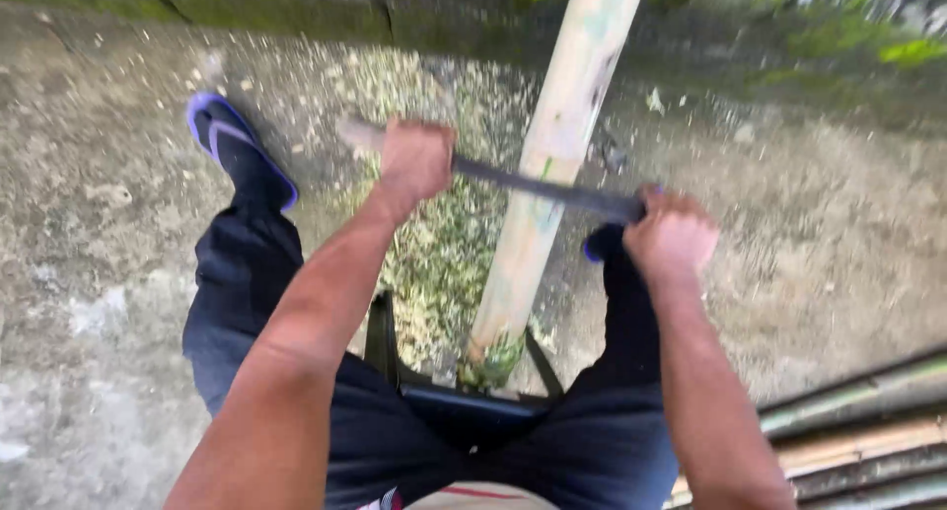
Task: Stripping the outer layer of a bamboo pole using a large knife.
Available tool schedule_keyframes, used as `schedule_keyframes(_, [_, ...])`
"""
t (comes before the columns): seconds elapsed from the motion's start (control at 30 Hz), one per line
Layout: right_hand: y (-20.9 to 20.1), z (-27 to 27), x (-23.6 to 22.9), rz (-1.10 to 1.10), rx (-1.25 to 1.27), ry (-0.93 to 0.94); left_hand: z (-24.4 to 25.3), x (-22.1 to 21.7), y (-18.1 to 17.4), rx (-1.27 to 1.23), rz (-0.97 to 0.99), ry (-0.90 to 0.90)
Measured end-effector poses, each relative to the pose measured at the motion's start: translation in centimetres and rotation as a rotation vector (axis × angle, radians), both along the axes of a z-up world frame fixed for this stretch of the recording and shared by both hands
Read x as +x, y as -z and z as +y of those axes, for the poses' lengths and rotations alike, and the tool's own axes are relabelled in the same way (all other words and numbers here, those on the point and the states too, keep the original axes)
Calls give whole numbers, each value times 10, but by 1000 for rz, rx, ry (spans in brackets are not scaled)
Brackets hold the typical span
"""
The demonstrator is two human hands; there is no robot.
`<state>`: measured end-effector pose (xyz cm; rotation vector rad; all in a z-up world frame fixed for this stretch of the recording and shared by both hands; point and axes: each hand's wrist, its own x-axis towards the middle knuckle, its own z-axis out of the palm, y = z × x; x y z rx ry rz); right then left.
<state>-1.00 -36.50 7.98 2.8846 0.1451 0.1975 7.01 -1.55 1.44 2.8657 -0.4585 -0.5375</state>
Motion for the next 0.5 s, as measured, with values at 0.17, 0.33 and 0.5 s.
schedule_keyframes(0.17, [12, -9, -21, 25, 68, 11, 4, -24, 14, 3, 59, 11])
schedule_keyframes(0.33, [-9, 1, -21, 118, -48, 45, -3, -17, 13, -46, 37, -8])
schedule_keyframes(0.5, [-10, 4, -11, 94, -38, 14, 3, -18, 36, -100, -8, -19])
